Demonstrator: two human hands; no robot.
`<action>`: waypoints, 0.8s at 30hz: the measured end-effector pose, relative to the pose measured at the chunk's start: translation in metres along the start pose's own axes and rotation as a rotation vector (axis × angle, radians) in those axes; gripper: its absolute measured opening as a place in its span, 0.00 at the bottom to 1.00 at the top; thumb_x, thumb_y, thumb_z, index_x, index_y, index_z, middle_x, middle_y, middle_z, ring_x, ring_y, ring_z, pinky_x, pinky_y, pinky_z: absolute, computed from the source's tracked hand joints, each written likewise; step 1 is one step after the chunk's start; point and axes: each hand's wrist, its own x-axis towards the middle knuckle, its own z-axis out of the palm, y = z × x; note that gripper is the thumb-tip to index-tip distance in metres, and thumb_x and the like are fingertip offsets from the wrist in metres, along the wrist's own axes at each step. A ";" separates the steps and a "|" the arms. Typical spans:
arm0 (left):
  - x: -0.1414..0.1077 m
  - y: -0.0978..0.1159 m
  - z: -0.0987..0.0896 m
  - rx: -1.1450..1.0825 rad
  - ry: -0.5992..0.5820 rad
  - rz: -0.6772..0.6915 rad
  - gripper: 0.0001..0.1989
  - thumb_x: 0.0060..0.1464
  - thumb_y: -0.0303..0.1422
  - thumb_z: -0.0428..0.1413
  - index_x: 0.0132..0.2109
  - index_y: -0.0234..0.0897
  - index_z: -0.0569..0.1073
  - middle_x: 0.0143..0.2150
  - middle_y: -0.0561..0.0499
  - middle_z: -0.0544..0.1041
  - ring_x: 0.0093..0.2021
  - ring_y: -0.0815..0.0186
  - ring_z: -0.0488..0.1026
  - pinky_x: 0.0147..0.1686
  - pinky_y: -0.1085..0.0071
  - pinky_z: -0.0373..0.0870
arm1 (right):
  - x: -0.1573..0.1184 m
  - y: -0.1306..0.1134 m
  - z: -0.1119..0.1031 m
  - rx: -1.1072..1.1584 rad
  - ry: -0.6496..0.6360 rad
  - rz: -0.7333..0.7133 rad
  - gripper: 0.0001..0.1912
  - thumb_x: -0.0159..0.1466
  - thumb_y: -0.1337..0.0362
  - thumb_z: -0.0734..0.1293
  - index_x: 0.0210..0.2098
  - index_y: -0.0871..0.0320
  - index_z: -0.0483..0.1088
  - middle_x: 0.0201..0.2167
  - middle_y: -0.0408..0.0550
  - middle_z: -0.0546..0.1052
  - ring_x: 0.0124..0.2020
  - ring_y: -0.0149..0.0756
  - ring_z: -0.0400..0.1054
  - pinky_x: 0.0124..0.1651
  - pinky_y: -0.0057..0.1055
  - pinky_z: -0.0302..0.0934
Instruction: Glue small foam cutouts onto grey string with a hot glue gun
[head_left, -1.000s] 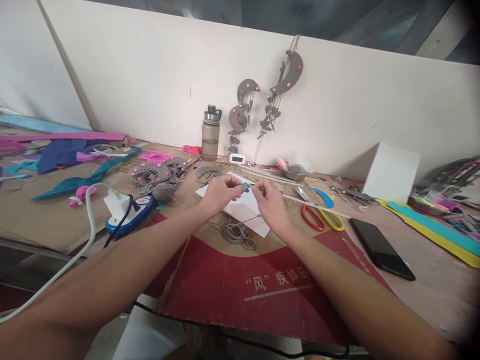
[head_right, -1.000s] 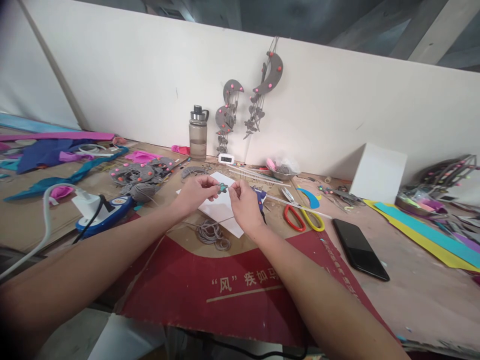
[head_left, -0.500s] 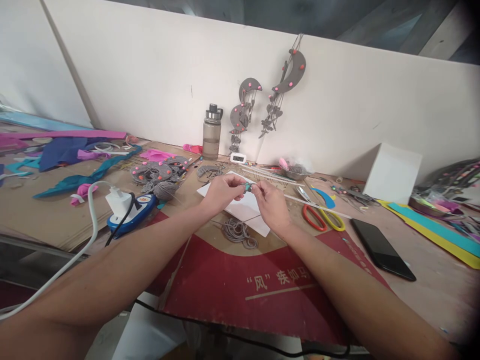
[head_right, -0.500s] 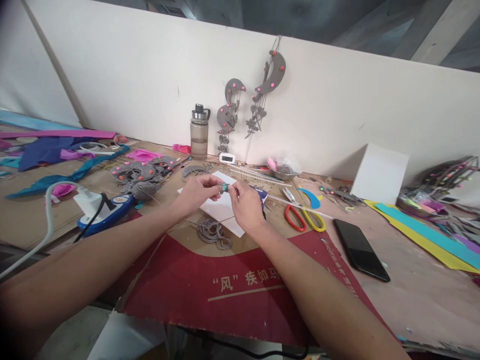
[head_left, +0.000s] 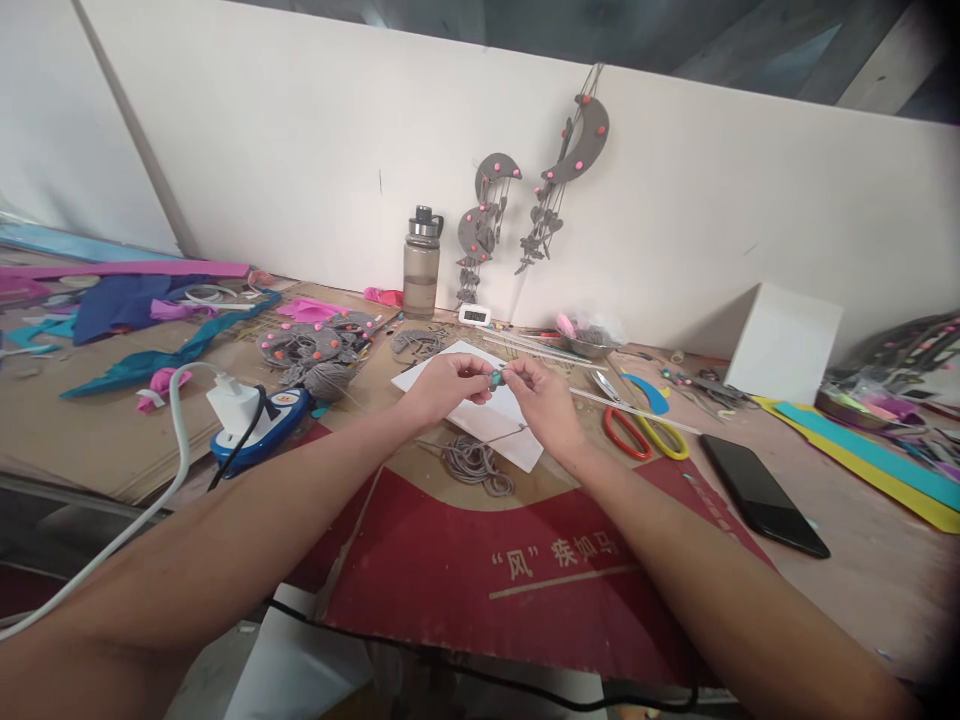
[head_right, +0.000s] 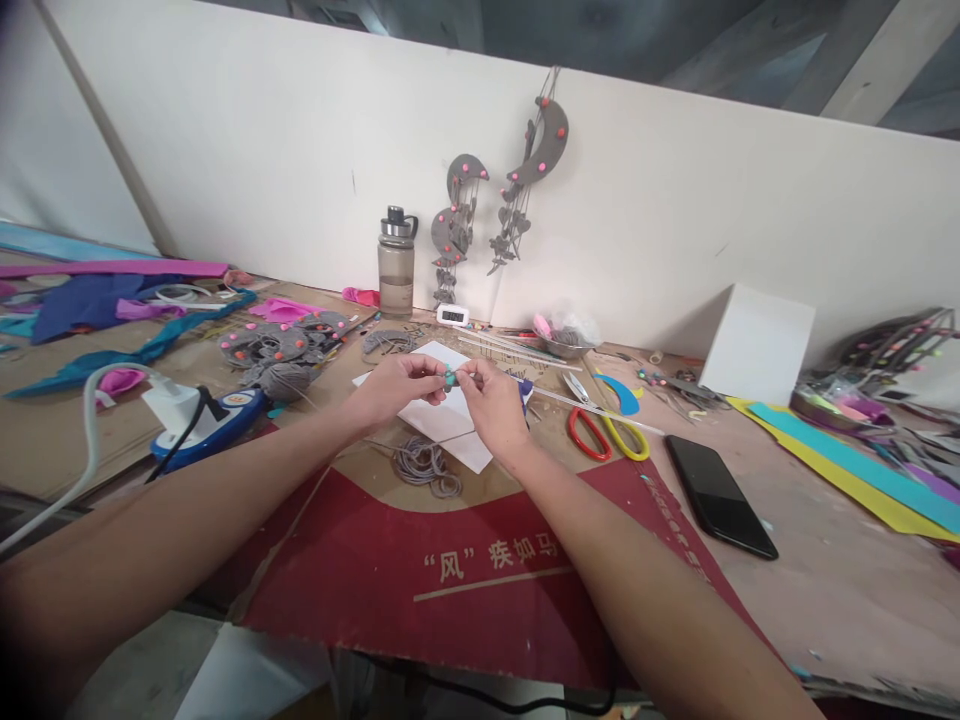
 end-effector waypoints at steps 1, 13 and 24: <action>0.001 -0.001 -0.001 0.000 -0.019 0.002 0.08 0.46 0.31 0.60 0.35 0.31 0.74 0.27 0.50 0.75 0.28 0.71 0.72 0.34 0.71 0.71 | 0.000 0.000 -0.001 0.002 -0.005 0.001 0.11 0.63 0.57 0.59 0.33 0.56 0.68 0.28 0.43 0.72 0.28 0.32 0.63 0.33 0.29 0.55; 0.003 0.012 -0.015 0.352 -0.141 0.173 0.09 0.44 0.35 0.60 0.34 0.35 0.78 0.32 0.48 0.79 0.33 0.67 0.73 0.33 0.73 0.68 | -0.004 -0.009 -0.014 -0.641 -0.188 -0.332 0.11 0.67 0.64 0.56 0.39 0.57 0.69 0.34 0.51 0.75 0.33 0.37 0.66 0.33 0.31 0.50; 0.005 0.012 -0.011 0.658 -0.085 0.347 0.05 0.44 0.27 0.57 0.32 0.38 0.74 0.28 0.53 0.77 0.29 0.68 0.72 0.31 0.73 0.65 | -0.005 -0.015 -0.010 -0.899 -0.206 -0.366 0.15 0.68 0.64 0.53 0.41 0.59 0.69 0.38 0.54 0.74 0.32 0.39 0.66 0.28 0.34 0.45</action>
